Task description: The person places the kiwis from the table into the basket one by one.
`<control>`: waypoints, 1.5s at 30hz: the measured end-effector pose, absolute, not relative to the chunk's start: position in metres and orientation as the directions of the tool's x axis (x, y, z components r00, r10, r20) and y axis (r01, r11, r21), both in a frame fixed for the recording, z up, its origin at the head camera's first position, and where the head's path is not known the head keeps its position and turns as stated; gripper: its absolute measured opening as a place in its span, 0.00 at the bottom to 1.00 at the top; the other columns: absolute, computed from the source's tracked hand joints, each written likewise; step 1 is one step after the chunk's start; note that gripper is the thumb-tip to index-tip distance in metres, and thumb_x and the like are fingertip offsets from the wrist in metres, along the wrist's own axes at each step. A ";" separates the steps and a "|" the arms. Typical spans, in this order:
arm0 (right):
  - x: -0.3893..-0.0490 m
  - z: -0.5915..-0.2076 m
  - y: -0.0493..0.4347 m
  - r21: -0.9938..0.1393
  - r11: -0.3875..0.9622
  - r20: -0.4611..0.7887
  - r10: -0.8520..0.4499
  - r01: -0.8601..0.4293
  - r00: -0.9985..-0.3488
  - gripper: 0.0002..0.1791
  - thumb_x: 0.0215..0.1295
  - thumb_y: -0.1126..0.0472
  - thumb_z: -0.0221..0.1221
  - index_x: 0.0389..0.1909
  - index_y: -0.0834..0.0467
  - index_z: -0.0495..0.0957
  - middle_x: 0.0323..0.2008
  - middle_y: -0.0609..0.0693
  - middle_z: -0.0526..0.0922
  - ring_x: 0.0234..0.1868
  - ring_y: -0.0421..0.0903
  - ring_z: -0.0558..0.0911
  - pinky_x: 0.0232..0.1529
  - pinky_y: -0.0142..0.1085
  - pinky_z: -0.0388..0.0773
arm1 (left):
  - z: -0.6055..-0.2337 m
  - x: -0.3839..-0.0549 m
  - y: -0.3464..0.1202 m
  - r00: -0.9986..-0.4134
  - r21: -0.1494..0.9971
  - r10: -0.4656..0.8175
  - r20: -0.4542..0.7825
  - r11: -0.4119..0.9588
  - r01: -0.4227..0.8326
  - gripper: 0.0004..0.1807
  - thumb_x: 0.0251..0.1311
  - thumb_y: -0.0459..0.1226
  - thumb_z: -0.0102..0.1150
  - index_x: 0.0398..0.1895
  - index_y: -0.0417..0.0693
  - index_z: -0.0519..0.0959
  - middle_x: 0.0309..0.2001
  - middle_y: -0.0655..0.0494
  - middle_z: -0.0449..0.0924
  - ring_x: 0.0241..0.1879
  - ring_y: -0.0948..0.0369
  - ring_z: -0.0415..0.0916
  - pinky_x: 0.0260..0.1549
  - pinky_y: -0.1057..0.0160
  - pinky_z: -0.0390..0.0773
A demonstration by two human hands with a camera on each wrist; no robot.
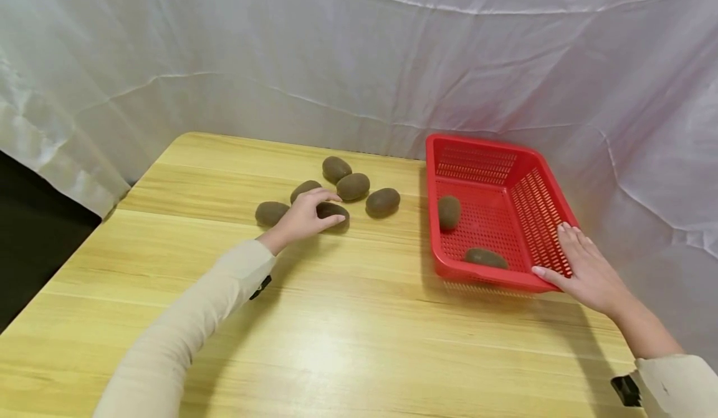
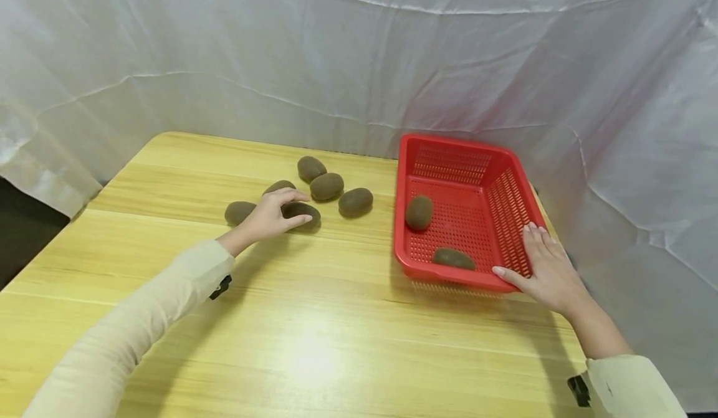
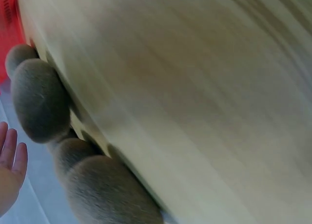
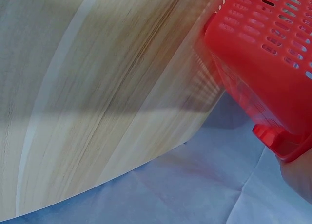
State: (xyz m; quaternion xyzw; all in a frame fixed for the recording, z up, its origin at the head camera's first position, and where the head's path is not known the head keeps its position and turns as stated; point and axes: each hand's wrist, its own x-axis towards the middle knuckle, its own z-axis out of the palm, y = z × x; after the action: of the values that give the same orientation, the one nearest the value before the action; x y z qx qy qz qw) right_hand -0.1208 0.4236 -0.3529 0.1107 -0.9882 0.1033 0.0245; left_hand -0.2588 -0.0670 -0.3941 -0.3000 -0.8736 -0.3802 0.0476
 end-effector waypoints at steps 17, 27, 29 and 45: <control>-0.121 -0.351 0.421 -0.196 0.956 0.074 -0.210 -0.221 -0.975 0.50 0.63 0.45 0.53 0.69 0.72 0.38 0.68 0.74 0.41 0.72 0.65 0.36 0.71 0.35 0.19 | -0.407 -0.265 -0.086 -0.848 0.630 0.474 0.238 0.589 0.506 0.26 0.54 0.42 0.65 0.54 0.37 0.74 0.53 0.44 0.75 0.54 0.50 0.71 0.55 0.53 0.72; -0.121 -0.350 0.421 -0.187 0.956 0.083 -0.213 -0.225 -0.974 0.50 0.63 0.45 0.53 0.69 0.73 0.39 0.68 0.75 0.42 0.72 0.65 0.37 0.71 0.35 0.19 | -0.410 -0.266 -0.088 -0.847 0.643 0.478 0.233 0.578 0.503 0.28 0.51 0.40 0.67 0.54 0.35 0.73 0.54 0.42 0.74 0.54 0.49 0.71 0.55 0.52 0.72; -0.121 -0.350 0.422 -0.185 0.957 0.083 -0.212 -0.224 -0.974 0.50 0.63 0.45 0.53 0.69 0.73 0.39 0.68 0.75 0.42 0.72 0.65 0.36 0.71 0.34 0.19 | -0.411 -0.266 -0.088 -0.849 0.637 0.481 0.219 0.589 0.498 0.29 0.51 0.41 0.67 0.55 0.36 0.73 0.55 0.43 0.74 0.56 0.49 0.70 0.57 0.52 0.71; -0.119 -0.351 0.420 -0.200 0.956 0.076 -0.203 -0.214 -0.976 0.50 0.63 0.45 0.53 0.69 0.73 0.39 0.68 0.75 0.42 0.72 0.65 0.37 0.71 0.36 0.20 | -0.417 -0.264 -0.081 -0.847 0.627 0.496 0.190 0.602 0.494 0.33 0.48 0.39 0.69 0.57 0.32 0.70 0.54 0.40 0.73 0.53 0.49 0.71 0.53 0.53 0.74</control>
State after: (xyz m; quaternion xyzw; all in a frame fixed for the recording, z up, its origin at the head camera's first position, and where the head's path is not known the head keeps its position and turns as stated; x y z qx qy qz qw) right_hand -0.1194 0.4205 -0.3511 0.1055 -0.9886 0.1038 0.0273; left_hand -0.2635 -0.0812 -0.4166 -0.2765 -0.8951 -0.3498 -0.0020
